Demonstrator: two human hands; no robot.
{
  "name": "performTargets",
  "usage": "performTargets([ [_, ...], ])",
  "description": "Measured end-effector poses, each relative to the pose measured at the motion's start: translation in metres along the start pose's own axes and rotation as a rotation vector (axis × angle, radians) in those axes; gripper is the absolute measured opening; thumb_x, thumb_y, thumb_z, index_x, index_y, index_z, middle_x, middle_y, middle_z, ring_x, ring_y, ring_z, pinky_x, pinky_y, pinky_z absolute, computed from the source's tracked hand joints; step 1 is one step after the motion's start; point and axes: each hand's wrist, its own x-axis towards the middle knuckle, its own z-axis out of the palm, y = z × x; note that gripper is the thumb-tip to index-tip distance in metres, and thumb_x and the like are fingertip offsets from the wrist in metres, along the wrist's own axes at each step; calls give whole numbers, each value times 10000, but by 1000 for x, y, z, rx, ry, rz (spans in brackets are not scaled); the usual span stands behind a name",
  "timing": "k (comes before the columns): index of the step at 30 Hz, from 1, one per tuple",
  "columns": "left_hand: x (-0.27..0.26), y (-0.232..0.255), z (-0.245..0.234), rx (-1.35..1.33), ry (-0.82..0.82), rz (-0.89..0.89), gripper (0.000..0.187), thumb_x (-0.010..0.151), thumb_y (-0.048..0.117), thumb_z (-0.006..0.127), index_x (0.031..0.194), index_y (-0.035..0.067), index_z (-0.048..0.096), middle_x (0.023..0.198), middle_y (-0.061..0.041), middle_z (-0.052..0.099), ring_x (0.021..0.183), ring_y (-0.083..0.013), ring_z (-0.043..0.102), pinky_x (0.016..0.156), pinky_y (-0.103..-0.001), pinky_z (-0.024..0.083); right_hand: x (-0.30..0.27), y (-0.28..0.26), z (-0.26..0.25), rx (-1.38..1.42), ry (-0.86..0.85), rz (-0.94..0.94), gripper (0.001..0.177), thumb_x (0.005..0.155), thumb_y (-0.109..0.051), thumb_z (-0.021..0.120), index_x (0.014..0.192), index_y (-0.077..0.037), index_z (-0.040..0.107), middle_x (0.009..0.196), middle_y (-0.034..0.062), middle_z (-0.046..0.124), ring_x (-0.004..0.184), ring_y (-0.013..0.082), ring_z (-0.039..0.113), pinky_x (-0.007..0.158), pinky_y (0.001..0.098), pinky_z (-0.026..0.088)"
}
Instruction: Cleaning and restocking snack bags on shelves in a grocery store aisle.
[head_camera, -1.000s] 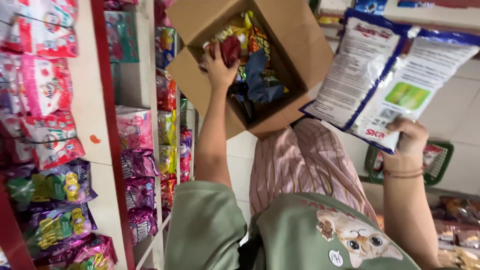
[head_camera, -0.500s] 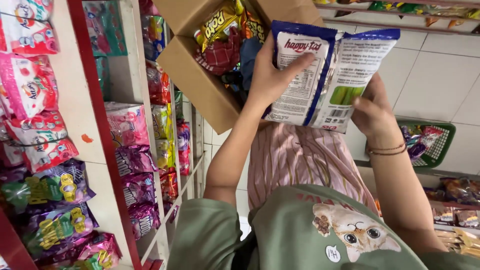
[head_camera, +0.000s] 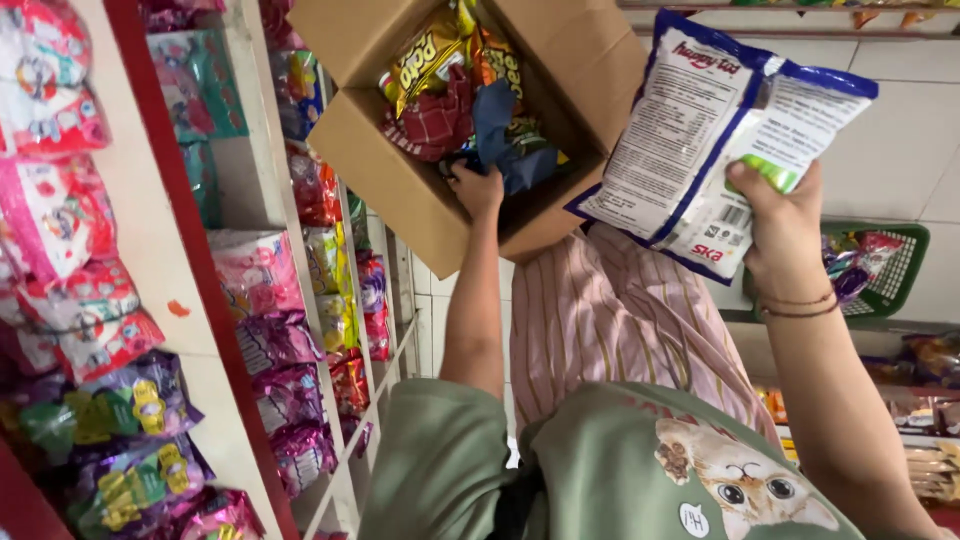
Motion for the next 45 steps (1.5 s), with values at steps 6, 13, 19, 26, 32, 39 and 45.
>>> performTargets([
  [6, -11, -58, 79, -412, 345, -497, 401, 947, 233, 550, 1297, 40, 583, 1221, -312, 657, 1090, -490, 631, 930, -556, 499, -6, 4, -12, 12, 83, -12, 399, 969, 96, 664, 1343, 21, 547, 1226, 120, 693, 1077, 201, 715, 955, 330, 605],
  [13, 10, -111, 74, -540, -254, -550, 487, 914, 179, 627, 1320, -88, 606, 1254, -227, 717, 1075, -375, 686, 913, -441, 523, -9, 6, -8, 76, 76, -9, 391, 993, 74, 651, 1370, 35, 555, 1242, 119, 696, 1080, 195, 712, 949, 326, 599],
  [19, 13, -73, 24, -622, -474, -695, 536, 978, 259, 511, 1479, 73, 468, 1367, -118, 594, 1177, -304, 576, 940, -433, 469, -4, 2, 7, 123, 58, -14, 398, 976, 72, 659, 1356, 21, 549, 1237, 117, 698, 1083, 197, 714, 939, 337, 603],
  [26, -13, -45, -38, -1528, -444, -670, 567, 1011, 410, 589, 1461, 80, 488, 1367, -79, 628, 1207, -247, 614, 1018, -409, 521, 4, -14, 9, 39, 93, -128, 427, 974, 96, 675, 1373, 28, 541, 1266, 124, 686, 1123, 204, 710, 999, 342, 602],
  [32, -37, 62, -183, -1823, -985, -421, 621, 999, 503, 634, 1326, -20, 558, 896, -163, 678, 727, -285, 669, 655, -389, 549, 23, -11, -5, 28, 129, -237, 415, 1008, 123, 686, 1377, 28, 521, 1266, 115, 677, 1108, 201, 706, 1015, 334, 603],
  [39, -121, 179, -282, -906, -1288, 134, 534, 824, 273, 894, 1169, -45, 638, 851, -117, 650, 661, -176, 639, 564, -308, 538, 21, -14, 8, 93, 56, -265, 413, 1060, 100, 690, 1406, 3, 486, 1278, 111, 663, 1158, 202, 683, 1062, 338, 584],
  [45, -175, 276, -315, -702, -1259, 732, 554, 724, 266, 923, 1150, 3, 686, 1049, -98, 749, 968, -165, 696, 918, -333, 551, 13, -39, 20, 168, 36, -225, 382, 1064, 42, 663, 1384, -20, 463, 1301, 114, 658, 1194, 219, 682, 1080, 373, 589],
])
